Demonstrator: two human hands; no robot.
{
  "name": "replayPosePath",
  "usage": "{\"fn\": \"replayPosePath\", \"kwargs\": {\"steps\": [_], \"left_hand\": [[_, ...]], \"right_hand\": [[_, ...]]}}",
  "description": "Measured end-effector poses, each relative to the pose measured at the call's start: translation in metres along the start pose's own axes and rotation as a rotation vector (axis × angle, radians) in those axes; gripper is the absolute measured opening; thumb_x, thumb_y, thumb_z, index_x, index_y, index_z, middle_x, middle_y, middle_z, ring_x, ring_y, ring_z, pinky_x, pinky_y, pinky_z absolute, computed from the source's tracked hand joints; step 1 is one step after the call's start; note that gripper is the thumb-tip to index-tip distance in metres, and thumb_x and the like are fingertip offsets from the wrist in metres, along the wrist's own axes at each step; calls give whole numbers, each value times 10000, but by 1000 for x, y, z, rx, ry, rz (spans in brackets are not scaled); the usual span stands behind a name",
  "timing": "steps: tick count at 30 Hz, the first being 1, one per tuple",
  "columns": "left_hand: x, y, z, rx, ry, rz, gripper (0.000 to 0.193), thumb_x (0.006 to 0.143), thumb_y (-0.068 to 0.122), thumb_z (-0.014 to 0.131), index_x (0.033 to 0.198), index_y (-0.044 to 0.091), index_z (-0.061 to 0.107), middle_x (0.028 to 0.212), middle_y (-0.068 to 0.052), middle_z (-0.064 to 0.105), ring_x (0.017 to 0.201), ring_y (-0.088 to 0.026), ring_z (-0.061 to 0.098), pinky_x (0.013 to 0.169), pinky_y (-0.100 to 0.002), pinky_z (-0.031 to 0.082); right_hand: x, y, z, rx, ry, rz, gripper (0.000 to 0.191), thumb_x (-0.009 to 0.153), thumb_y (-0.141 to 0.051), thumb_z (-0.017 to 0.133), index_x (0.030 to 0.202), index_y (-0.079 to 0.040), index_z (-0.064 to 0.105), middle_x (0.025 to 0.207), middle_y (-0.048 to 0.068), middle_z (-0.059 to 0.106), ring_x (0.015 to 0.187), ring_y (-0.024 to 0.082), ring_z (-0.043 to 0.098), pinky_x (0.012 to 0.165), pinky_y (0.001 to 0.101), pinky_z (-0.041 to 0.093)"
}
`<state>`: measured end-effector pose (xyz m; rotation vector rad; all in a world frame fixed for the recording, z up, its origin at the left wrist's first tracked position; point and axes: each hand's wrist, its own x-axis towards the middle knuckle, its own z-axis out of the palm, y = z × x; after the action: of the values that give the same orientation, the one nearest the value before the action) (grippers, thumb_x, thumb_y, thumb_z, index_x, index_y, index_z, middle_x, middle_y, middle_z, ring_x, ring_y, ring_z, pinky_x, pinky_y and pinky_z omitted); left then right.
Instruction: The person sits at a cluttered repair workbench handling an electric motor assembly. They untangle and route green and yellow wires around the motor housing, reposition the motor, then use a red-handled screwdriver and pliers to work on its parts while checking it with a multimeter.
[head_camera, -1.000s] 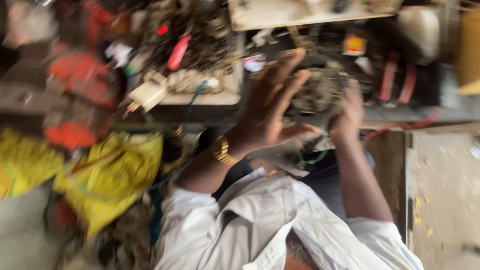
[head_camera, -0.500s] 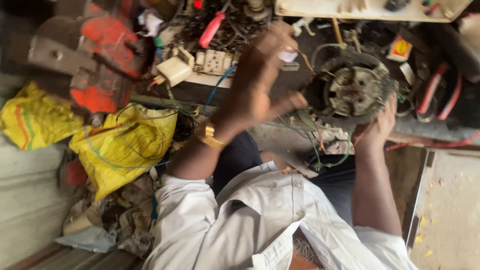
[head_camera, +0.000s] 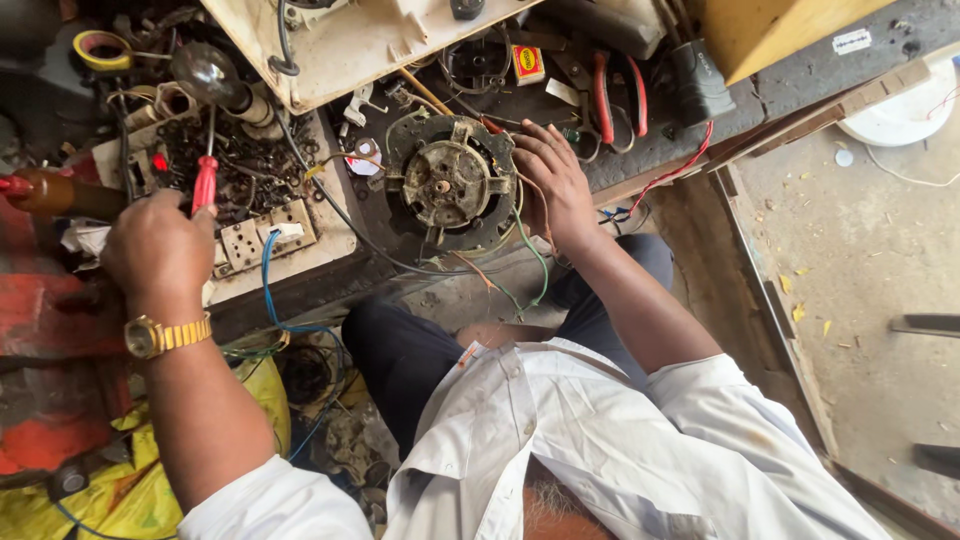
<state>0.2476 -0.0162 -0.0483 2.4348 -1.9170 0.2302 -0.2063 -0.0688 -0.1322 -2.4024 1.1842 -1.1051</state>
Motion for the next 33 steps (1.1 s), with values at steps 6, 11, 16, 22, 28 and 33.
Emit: {"fn": "replayPosePath", "kwargs": {"steps": [6, 11, 16, 22, 28, 33], "left_hand": [[-5, 0, 4, -59, 65, 31, 231, 945, 276, 812, 952, 60, 731, 1026, -204, 703, 949, -436, 657, 781, -558, 511], [-18, 2, -30, -272, 411, 124, 142, 928, 61, 780, 1038, 17, 700, 1077, -202, 631, 1009, -432, 618, 839, -525, 499], [-37, 11, -80, -344, 815, 251, 254, 967, 1, 744, 1195, 26, 637, 1143, -150, 581, 1023, -341, 625, 869, -439, 524], [-71, 52, -133, -842, 1005, 299, 234, 1140, 109, 622, 1331, 13, 526, 1221, -91, 644, 995, -215, 648, 851, -356, 561], [-129, 116, -174, -1094, 712, 537, 315, 1160, 277, 543, 1330, 11, 527, 1261, -85, 621, 1050, -182, 665, 940, -343, 563], [-146, 209, -167, -1051, 596, 1380, 198, 1075, 210, 741, 1173, 58, 660, 1025, -18, 670, 957, -167, 719, 823, -320, 574]], "right_hand": [[-7, 4, 5, 38, 113, -58, 286, 933, -42, 671, 1211, 25, 654, 1308, 202, 649, 1396, 397, 538, 1233, 538, 351], [-13, 6, 7, 84, 154, -63, 234, 936, -11, 659, 1167, 29, 647, 1299, 218, 655, 1394, 415, 566, 1242, 544, 379], [-7, -8, 3, 87, 146, -83, 283, 946, 38, 628, 1227, 58, 658, 1316, 234, 653, 1354, 427, 581, 1209, 547, 399], [-16, -32, -24, 189, 235, -43, 144, 1048, 55, 617, 1189, 50, 648, 1297, 219, 678, 1333, 397, 629, 1151, 474, 508], [-53, -97, -81, 314, 403, -101, 214, 1051, -57, 650, 1217, 63, 589, 1204, 222, 663, 1104, 300, 687, 938, 352, 596], [-79, -153, -108, 387, 23, -217, 356, 946, -118, 704, 1201, 21, 498, 1045, 144, 662, 915, 237, 697, 798, 313, 576]]}}
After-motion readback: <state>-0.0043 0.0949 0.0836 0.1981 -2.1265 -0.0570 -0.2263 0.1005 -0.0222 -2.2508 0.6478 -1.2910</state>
